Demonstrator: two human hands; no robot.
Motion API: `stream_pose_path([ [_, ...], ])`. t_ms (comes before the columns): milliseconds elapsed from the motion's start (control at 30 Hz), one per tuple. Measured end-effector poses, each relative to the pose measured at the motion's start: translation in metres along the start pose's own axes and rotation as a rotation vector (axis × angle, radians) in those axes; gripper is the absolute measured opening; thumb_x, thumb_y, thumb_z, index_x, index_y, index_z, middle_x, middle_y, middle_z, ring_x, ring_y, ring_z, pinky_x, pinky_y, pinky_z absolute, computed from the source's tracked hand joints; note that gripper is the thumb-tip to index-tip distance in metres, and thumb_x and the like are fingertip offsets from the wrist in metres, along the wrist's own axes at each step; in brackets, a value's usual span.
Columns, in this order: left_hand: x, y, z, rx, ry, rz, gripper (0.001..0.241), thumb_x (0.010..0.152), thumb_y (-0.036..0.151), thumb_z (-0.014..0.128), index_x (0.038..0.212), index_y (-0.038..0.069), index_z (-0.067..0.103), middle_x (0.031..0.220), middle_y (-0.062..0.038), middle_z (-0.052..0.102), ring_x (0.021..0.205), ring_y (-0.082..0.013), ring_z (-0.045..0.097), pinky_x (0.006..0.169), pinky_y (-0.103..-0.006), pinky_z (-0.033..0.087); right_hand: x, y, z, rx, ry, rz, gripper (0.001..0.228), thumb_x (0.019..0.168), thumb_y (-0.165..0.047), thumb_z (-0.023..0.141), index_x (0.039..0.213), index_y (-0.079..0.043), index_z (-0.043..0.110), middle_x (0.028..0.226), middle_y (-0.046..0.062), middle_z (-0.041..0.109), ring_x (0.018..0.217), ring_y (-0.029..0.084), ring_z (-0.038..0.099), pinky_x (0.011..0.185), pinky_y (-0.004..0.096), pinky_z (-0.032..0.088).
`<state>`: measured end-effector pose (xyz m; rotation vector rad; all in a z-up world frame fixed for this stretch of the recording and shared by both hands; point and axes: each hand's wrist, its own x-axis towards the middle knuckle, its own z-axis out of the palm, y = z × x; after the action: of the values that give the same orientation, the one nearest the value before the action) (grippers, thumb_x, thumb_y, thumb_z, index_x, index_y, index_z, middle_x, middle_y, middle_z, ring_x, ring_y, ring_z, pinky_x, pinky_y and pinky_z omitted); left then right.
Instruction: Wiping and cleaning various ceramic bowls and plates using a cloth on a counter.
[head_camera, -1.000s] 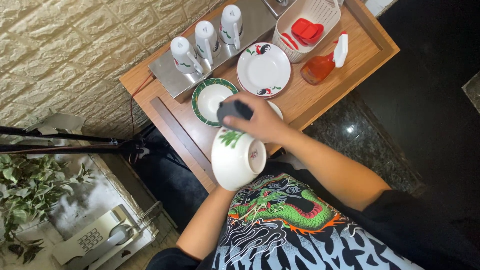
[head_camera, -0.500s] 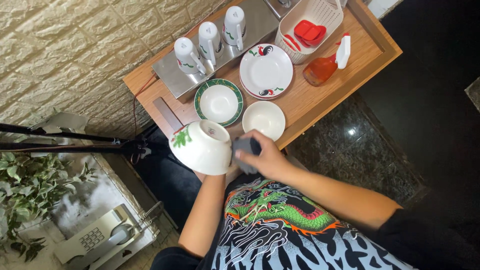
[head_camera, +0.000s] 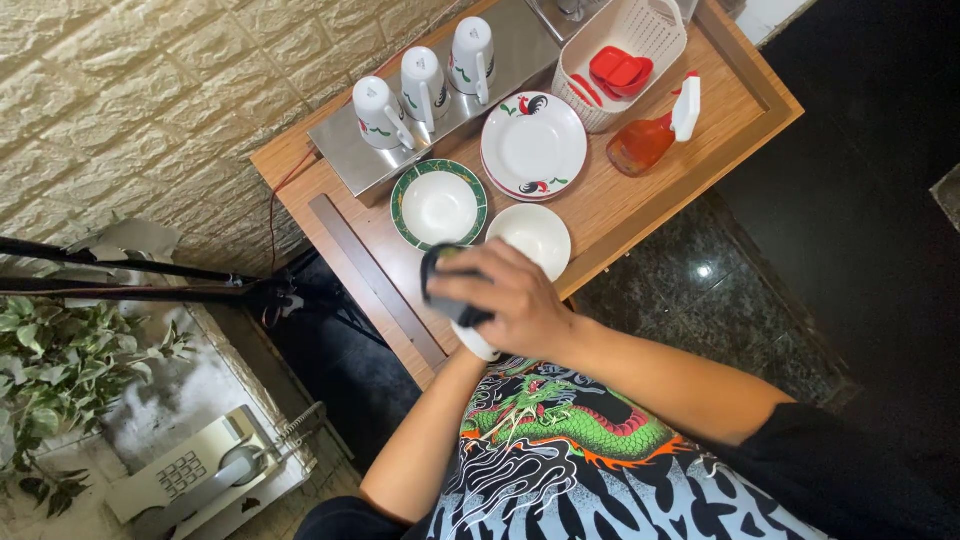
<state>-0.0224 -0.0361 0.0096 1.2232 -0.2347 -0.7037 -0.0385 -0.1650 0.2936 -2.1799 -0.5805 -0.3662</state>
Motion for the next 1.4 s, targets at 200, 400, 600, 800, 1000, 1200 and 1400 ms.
stream_pose_path([
  [200, -0.001, -0.019, -0.010, -0.565, 0.155, -0.047, 0.034, 0.108, 0.027, 0.053, 0.131, 0.004, 0.060, 0.125, -0.016, 0.061, 0.116, -0.0282, 0.060, 0.100, -0.0386, 0.048, -0.038, 0.020, 0.009, 0.095, -0.234, -0.355, 0.057, 0.058, -0.004, 0.071, 0.113, -0.019, 0.075, 0.123, 0.003, 0.070, 0.107, 0.030, 0.063, 0.094, 0.044, 0.049],
  [400, 0.010, -0.021, -0.011, -0.689, 0.297, -0.020, 0.035, 0.108, 0.028, 0.055, 0.131, 0.002, 0.060, 0.122, -0.015, 0.062, 0.111, -0.0269, 0.061, 0.096, -0.0380, 0.050, -0.076, 0.060, 0.018, 0.314, -0.061, 0.108, 0.038, 0.084, -0.014, 0.079, 0.119, -0.013, 0.066, 0.124, 0.009, 0.061, 0.119, 0.027, 0.062, 0.105, 0.036, 0.049],
  [600, 0.007, 0.026, 0.033, -0.207, 0.445, 0.054, 0.038, 0.104, 0.030, 0.059, 0.129, 0.001, 0.060, 0.114, -0.007, 0.067, 0.100, -0.0177, 0.065, 0.088, -0.0331, 0.057, -0.084, 0.092, 0.018, 0.750, 0.406, 0.835, 0.046, 0.094, -0.019, 0.074, 0.132, -0.005, 0.053, 0.119, 0.006, 0.065, 0.106, 0.012, 0.060, 0.094, 0.030, 0.051],
  [800, -0.016, 0.131, 0.075, -0.171, 0.339, -0.150, 0.054, 0.102, 0.037, 0.058, 0.141, 0.000, 0.055, 0.127, -0.014, 0.068, 0.108, -0.0210, 0.066, 0.093, -0.0359, 0.054, -0.092, 0.119, -0.005, 0.909, 0.591, 0.973, 0.037, 0.096, -0.018, 0.070, 0.127, -0.003, 0.057, 0.113, 0.009, 0.070, 0.097, 0.014, 0.068, 0.083, 0.029, 0.057],
  [1000, -0.008, 0.139, 0.090, -0.310, 0.164, -0.286, 0.063, 0.102, 0.045, 0.049, 0.151, 0.007, 0.040, 0.142, -0.012, 0.059, 0.128, -0.0205, 0.059, 0.109, -0.0354, 0.046, -0.086, 0.146, -0.036, 0.722, 0.548, 1.122, 0.040, 0.092, -0.020, 0.075, 0.123, -0.002, 0.059, 0.105, 0.011, 0.071, 0.087, 0.016, 0.069, 0.072, 0.032, 0.058],
  [1200, 0.011, 0.143, 0.125, -0.539, 0.146, -0.247, 0.070, 0.104, 0.050, 0.047, 0.153, 0.000, 0.040, 0.144, -0.019, 0.056, 0.130, -0.0303, 0.058, 0.110, -0.0425, 0.047, -0.061, 0.148, -0.102, 0.775, 0.681, 0.656, 0.042, 0.091, -0.002, 0.068, 0.129, -0.006, 0.051, 0.130, 0.011, 0.060, 0.118, 0.016, 0.061, 0.102, 0.033, 0.052],
  [1400, 0.030, 0.131, 0.152, -0.615, 0.339, -0.243, 0.073, 0.098, 0.057, 0.042, 0.153, 0.009, 0.037, 0.146, -0.014, 0.054, 0.134, -0.0287, 0.056, 0.109, -0.0454, 0.046, -0.040, 0.140, -0.151, 0.248, 0.235, 0.229, 0.047, 0.085, -0.002, 0.074, 0.127, -0.002, 0.053, 0.130, 0.015, 0.054, 0.128, 0.029, 0.056, 0.112, 0.041, 0.043],
])
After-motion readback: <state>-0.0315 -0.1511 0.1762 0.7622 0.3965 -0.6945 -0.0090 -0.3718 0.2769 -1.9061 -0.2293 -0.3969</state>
